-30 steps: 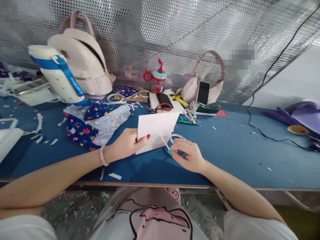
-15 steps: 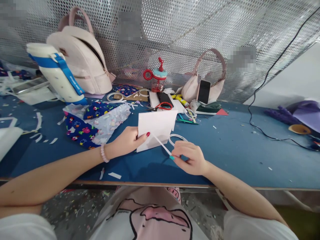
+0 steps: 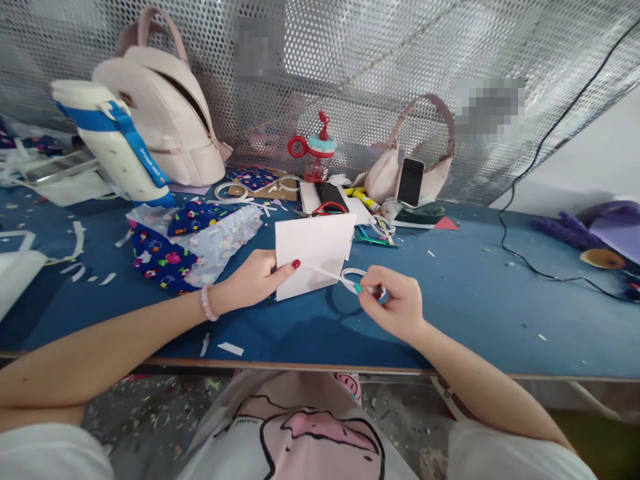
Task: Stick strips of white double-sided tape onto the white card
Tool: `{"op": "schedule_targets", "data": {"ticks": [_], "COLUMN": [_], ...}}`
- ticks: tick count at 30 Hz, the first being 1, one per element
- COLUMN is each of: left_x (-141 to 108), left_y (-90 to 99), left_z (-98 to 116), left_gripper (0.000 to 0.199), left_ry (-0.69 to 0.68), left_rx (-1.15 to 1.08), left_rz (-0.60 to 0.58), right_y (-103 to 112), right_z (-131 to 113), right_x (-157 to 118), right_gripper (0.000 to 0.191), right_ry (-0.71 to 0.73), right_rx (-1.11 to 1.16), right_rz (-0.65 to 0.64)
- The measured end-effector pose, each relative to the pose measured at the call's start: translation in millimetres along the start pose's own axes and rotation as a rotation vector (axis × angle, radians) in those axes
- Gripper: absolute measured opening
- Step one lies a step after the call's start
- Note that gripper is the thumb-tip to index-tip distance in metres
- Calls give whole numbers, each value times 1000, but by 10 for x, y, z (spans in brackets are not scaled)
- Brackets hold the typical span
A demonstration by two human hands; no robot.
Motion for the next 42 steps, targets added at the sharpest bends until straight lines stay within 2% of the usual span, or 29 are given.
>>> {"op": "schedule_targets", "data": {"ticks": [4, 8, 15, 26, 42], "left_x": [-20, -46, -77, -106, -108], "left_y": [-17, -30, -33, -65, -51], "left_z": [13, 69, 168, 211, 178], "left_gripper": [41, 40, 39, 41, 40], "left_ry": [1, -11, -47, -52, -7], "left_rx": [-29, -36, 4, -38, -80], "left_rz": [-6, -8, -13, -54, -11], "right_y": [-23, -78, -85, -113, -116], "right_z": [308, 456, 508, 537, 490], "right_x": [24, 15, 7, -1, 5], "right_gripper": [18, 21, 20, 18, 18], "right_ry": [-228, -322, -338, -342, -327], "right_rx": [-73, -52, -52, -32, 17], "right_rz": [-16, -52, -57, -80, -134]}}
Point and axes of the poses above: each hand's wrist, its own x-axis towards the middle knuckle, its own y-axis out of the back of the hand, z = x × y, the point moved 9 cm from there along x, towards the middle knuckle, and after that the axes turned 15 degrees about -x, right-handed, at the moved point
